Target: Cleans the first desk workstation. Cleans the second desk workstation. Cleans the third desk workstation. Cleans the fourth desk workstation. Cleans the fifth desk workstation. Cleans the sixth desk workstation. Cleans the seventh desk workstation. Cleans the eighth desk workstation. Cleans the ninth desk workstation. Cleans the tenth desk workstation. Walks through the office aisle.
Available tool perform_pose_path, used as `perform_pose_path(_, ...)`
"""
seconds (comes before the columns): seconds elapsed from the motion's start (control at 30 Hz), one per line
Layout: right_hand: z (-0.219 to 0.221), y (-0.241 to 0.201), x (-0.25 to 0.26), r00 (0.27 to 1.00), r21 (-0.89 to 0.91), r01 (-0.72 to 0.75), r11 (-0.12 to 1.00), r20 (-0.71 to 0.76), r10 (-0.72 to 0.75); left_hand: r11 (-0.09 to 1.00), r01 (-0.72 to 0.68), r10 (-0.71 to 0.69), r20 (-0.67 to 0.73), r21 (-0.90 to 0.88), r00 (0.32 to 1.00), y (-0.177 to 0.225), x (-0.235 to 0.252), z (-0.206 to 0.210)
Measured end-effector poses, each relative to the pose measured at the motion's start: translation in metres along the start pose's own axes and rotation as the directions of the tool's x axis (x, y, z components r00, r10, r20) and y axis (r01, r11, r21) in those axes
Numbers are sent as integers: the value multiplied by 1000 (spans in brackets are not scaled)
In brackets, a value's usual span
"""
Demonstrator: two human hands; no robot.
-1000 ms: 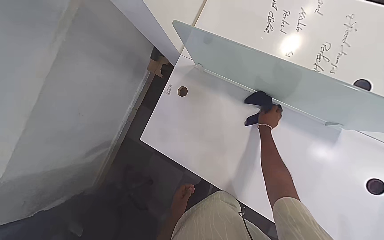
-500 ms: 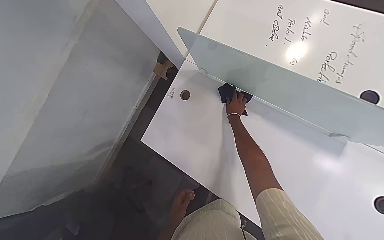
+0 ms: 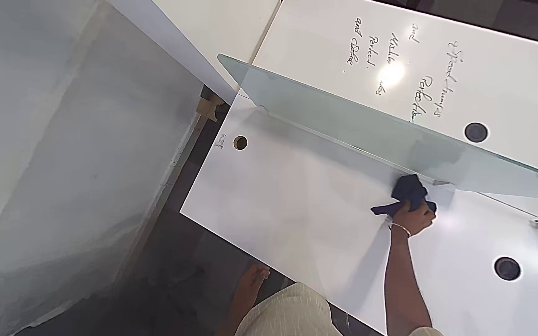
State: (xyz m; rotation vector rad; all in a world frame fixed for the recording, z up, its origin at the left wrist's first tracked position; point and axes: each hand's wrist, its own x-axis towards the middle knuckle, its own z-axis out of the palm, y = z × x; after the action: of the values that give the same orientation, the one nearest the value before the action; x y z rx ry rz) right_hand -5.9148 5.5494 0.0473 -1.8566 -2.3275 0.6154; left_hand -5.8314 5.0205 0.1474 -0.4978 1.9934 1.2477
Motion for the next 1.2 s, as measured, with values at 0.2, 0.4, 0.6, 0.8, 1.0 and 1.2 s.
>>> perform_pose_path(0.2, 55, -107, -74, 992, -124, 72, 990, 110, -58, 999, 22, -22, 21, -25, 1000, -9, -4, 5)
perform_pose_path(0.4, 121, -165, -243, 394, 163, 812, 561, 556, -732, 995, 3, -9, -56, -101, 998, -5, -17, 0)
perform_pose_path(0.6, 124, -224, -183, 504, 109, 756, 645, 533, -680, 980, -20, -15, -176, -198, 984, -41, -39, -10)
perform_pose_path(0.8, 124, -225, -213, 608, -30, 703, 711, 545, -578, 961, 26, -78, -181, -277, 980, -74, -61, -12)
perform_pose_path(1.0, 87, -39, -392, -139, 344, 920, 190, 738, -660, 944, 17, -84, -188, -330, 979, -79, -70, -15)
perform_pose_path(1.2, 84, -93, -321, 181, 145, 921, 361, 661, -728, 930, -55, -33, -232, -364, 972, -115, -91, -33)
